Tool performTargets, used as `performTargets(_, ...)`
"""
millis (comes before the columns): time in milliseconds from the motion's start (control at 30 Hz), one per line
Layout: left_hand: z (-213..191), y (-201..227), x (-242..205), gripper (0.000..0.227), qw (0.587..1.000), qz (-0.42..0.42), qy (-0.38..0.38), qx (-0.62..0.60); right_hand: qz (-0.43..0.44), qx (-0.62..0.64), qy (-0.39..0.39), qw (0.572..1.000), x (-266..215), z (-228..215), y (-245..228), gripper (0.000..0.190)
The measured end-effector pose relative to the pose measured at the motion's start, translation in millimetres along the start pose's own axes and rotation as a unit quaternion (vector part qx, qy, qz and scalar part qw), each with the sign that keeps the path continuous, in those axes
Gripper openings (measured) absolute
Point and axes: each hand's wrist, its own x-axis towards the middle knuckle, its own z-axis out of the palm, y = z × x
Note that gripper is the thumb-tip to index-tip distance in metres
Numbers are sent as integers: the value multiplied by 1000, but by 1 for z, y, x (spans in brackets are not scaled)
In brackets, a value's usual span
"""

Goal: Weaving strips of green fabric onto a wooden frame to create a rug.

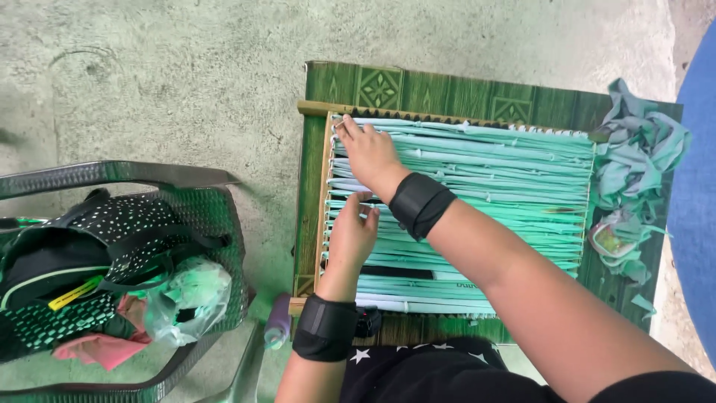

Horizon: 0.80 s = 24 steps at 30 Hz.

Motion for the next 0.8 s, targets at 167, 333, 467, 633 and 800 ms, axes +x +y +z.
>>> performTargets(167,-5,9,-7,35,1000,12,-15,-1,-7,90,67,994,5,10,20,49)
performTargets(333,-9,13,-19,33,1000,13,-26,3,88,306,92,944,23,-13,8,37)
performTargets(467,-11,15,-24,34,999,3,-48,16,94,271,81,955,46,-2,-1,23)
performTargets(633,-17,3,-33,37,998,-16,-66,11,142,245,35,958,54,11,-6,18)
performTargets(800,-16,-2,-31,36,999,12,-53,5,105,244,-95,959,39,13,-14,23)
